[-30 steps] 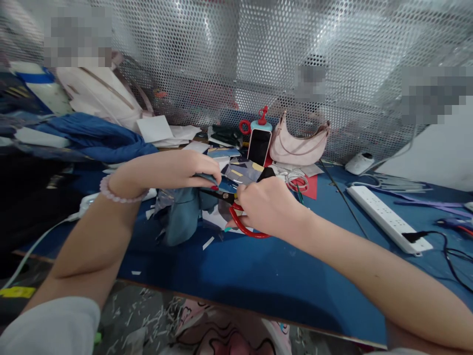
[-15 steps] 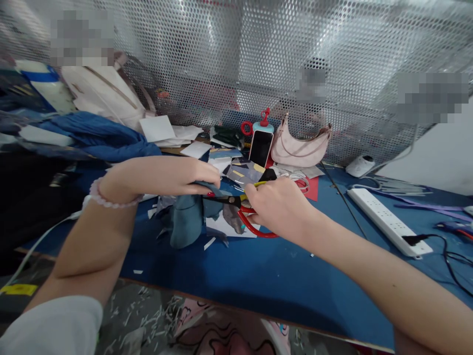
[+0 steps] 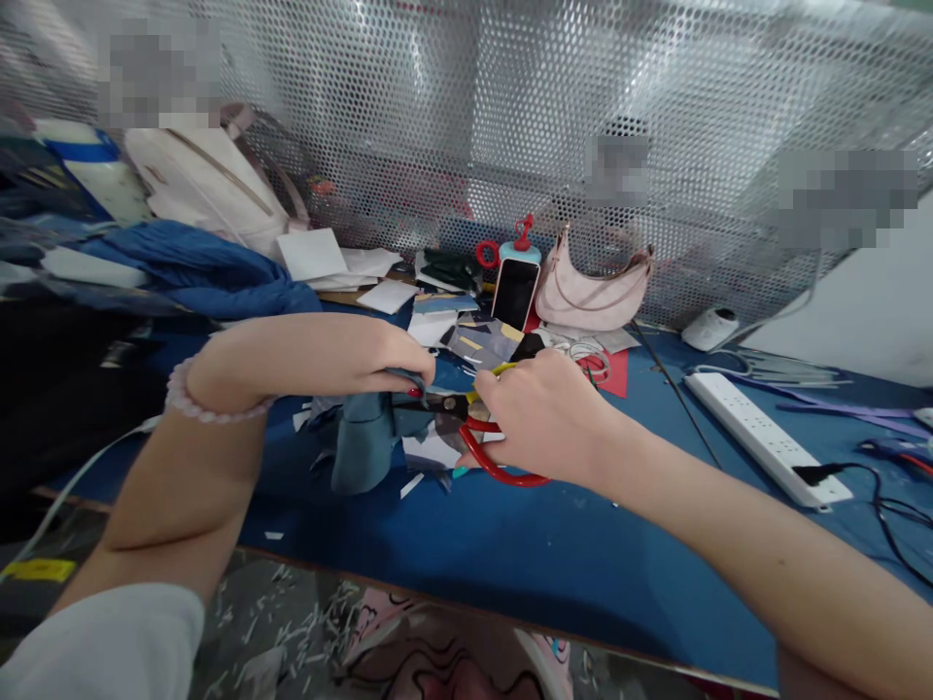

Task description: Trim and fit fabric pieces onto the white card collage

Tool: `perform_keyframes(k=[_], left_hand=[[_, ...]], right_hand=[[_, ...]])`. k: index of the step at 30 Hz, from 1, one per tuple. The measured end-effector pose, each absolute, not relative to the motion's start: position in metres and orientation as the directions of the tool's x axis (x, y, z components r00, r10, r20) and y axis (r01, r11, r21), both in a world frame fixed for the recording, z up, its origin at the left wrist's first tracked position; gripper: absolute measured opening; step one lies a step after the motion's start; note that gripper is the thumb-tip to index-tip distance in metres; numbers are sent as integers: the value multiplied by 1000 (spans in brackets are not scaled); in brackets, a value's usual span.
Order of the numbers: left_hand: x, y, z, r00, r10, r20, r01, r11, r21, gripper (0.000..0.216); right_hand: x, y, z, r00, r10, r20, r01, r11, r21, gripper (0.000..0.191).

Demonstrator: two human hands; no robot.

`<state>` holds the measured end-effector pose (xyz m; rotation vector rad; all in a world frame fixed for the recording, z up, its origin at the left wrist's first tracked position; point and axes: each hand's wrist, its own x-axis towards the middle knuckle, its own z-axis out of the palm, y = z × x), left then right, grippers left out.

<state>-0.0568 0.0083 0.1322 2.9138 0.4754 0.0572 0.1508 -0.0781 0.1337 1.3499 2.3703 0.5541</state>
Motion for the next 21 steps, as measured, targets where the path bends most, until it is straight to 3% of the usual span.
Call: perform_keyframes(k=[9,16,21], left_hand=[[-58,7,134,945,328,-4,323,-926,194,13],[-57,9,134,956,293,15,280,-929,243,12],[-55,9,136,953,302,-2,292,-919,265,12]], right_hand=[[146,-79,132,-496,860,-123,683,473,556,13],[144,-81,130,-506,854,-119,701,488,520,29],[142,-80,129,-501,855,-131,685,485,544,26]])
